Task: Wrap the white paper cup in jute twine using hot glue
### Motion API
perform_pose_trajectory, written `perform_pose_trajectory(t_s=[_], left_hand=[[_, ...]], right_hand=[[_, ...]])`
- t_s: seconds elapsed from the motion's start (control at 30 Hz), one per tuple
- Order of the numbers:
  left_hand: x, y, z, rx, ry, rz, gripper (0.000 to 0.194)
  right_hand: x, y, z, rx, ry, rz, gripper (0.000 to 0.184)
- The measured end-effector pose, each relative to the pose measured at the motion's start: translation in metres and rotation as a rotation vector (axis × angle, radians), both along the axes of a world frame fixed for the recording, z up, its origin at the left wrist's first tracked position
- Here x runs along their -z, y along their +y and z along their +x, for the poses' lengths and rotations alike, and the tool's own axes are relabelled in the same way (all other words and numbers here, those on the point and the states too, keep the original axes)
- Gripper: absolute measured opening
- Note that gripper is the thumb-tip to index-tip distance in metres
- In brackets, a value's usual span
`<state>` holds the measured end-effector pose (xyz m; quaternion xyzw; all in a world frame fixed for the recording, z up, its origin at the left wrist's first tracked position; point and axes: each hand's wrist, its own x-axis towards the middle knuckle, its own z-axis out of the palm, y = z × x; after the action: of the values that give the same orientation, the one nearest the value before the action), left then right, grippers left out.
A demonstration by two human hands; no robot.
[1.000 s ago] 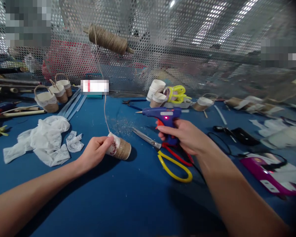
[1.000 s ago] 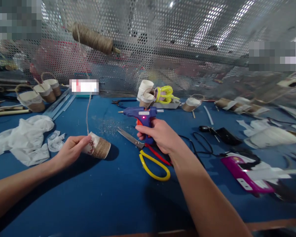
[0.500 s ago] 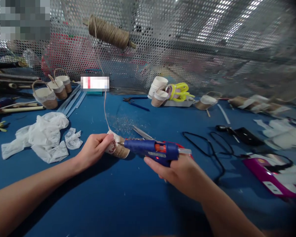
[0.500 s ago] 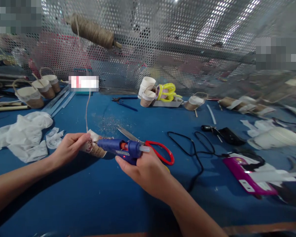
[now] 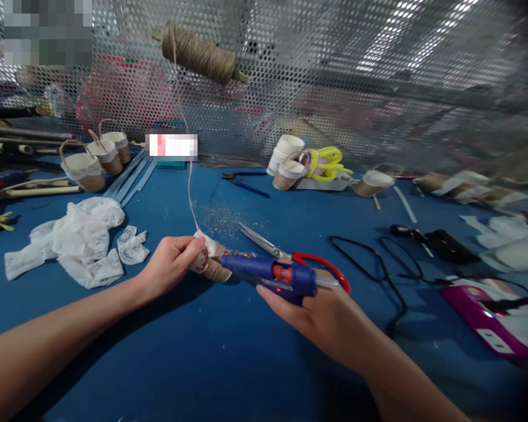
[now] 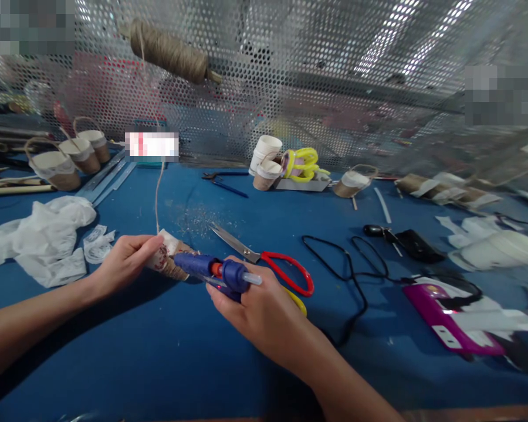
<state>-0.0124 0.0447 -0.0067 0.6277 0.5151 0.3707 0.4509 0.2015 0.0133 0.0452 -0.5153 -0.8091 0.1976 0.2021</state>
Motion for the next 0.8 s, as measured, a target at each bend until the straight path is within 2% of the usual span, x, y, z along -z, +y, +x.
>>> perform_pose_trajectory(t_s=[0.1, 0.3, 0.4, 0.57, 0.8], left_hand=[[0.000, 0.000, 0.000, 0.010, 0.008, -0.005, 0.039], [0.000, -0.001, 0.000, 0.009, 0.070, 0.039, 0.039], [0.000, -0.001, -0.001, 0.015, 0.067, 0.040, 0.039], [0.001, 0.000, 0.000, 0.014, 0.042, 0.009, 0.040], [0.001, 0.000, 0.000, 0.007, 0.058, 0.032, 0.040]], right_hand=[[0.001, 0.000, 0.000, 0.062, -0.038, -0.018, 0.015], [0.011, 0.000, 0.005, 0.041, -0.040, 0.139, 0.022], [0.008, -0.001, 0.004, 0.044, -0.047, 0.072, 0.021], [0.002, -0.003, 0.001, -0.030, -0.039, 0.007, 0.016], [0.006, -0.001, 0.003, 0.063, -0.049, 0.049, 0.019]])
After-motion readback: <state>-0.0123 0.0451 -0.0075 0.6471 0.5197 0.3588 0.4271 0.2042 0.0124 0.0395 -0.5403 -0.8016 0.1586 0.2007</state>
